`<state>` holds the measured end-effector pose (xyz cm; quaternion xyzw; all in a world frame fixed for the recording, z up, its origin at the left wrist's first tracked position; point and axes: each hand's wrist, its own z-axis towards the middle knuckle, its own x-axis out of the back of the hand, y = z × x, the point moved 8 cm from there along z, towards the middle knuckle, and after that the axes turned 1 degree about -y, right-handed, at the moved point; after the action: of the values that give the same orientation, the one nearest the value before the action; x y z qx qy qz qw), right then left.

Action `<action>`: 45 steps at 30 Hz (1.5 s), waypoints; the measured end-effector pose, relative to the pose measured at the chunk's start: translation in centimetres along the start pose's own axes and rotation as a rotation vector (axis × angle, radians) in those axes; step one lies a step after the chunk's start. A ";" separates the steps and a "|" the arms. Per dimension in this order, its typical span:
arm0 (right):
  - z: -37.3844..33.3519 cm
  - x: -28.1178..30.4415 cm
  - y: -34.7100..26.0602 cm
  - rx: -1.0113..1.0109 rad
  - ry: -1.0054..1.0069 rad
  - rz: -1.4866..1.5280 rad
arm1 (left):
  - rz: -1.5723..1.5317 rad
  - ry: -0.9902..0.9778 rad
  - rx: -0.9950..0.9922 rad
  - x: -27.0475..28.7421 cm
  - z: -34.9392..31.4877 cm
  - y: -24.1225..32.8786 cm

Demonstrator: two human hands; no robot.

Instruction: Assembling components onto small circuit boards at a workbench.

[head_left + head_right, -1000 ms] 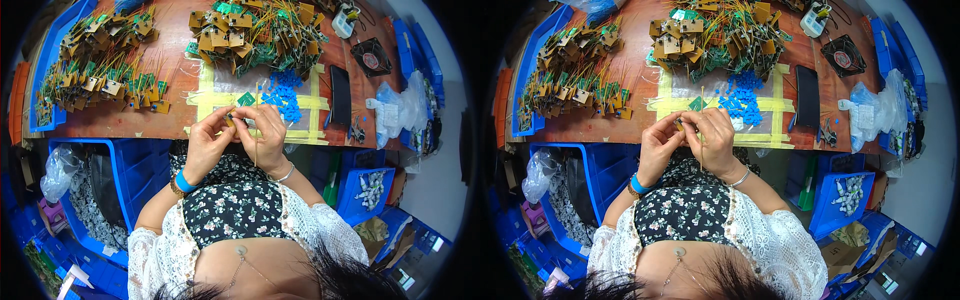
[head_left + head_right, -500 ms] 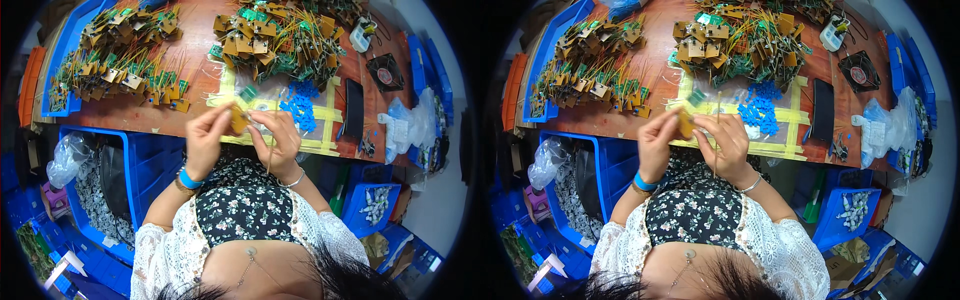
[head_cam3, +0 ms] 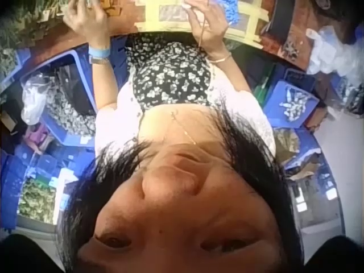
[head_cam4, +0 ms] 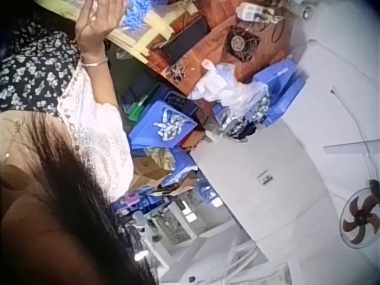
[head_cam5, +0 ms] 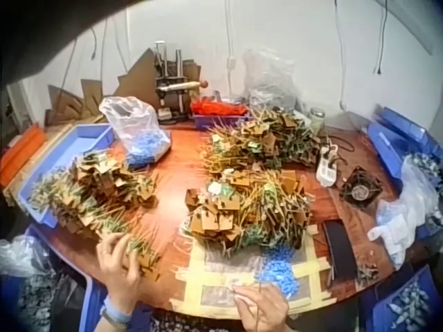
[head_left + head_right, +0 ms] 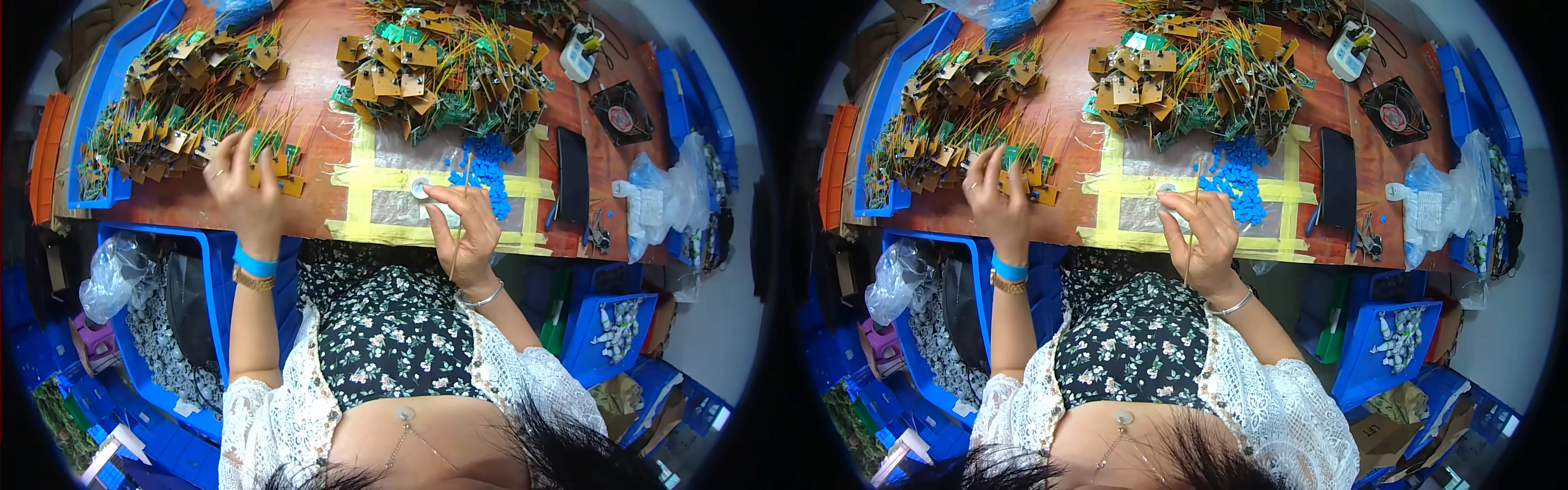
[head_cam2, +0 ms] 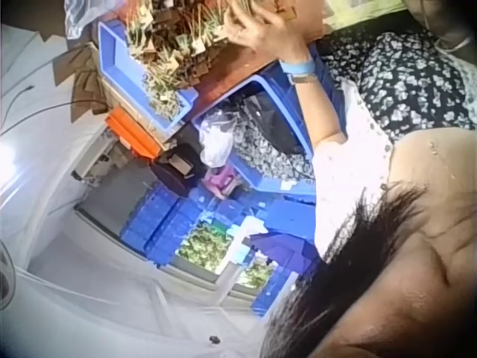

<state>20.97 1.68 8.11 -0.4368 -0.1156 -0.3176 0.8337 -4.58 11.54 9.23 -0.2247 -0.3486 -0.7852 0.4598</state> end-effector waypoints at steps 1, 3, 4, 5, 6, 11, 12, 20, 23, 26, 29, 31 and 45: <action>0.1 0.1 -0.2 0.004 0.003 0.009 | -0.131 -0.044 -0.024 -1.0 0.8 1.5; 0.3 -0.1 -0.6 0.016 -0.003 0.018 | -0.376 -0.174 -0.025 -3.5 2.8 4.5; 0.4 -0.1 -0.8 0.022 -0.007 0.023 | -0.493 -0.266 -0.004 -5.2 3.9 6.2; 0.4 -0.1 -1.0 0.027 -0.005 0.023 | -0.497 -0.221 -0.070 -6.1 5.1 7.8; 0.3 0.0 -1.1 0.023 -0.008 0.022 | -0.504 -0.179 -0.135 -7.2 6.2 9.1; -0.4 0.8 -0.5 0.003 -0.007 -0.010 | -0.256 -0.169 -0.226 -12.7 8.8 11.1; -0.5 1.0 -0.3 0.001 -0.005 -0.014 | -0.277 -0.199 -0.240 -13.2 8.7 11.2; -1.7 0.9 1.8 -0.084 -0.029 0.095 | -0.848 -0.215 0.046 -7.4 4.6 7.4; -1.7 0.2 2.8 -0.142 -0.124 0.183 | -1.077 -0.266 0.292 -6.3 1.1 4.6; -2.3 -0.7 4.3 -0.253 -0.156 0.235 | -1.204 -0.284 0.623 -6.0 -2.3 2.3; -2.5 -1.5 5.0 -0.309 -0.159 0.274 | -1.127 -0.265 0.745 -5.5 -5.3 0.4; -2.7 -1.5 5.4 -0.322 -0.144 0.203 | -1.112 -0.268 0.742 -5.1 -6.2 0.9; -3.5 -1.2 5.8 -0.473 -0.048 0.588 | -0.829 -0.387 0.477 -5.2 -6.9 4.0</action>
<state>23.45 1.76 1.65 -0.6390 0.0716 -0.0724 0.7624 1.23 7.97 2.57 -0.0976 -0.6565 -0.7442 0.0757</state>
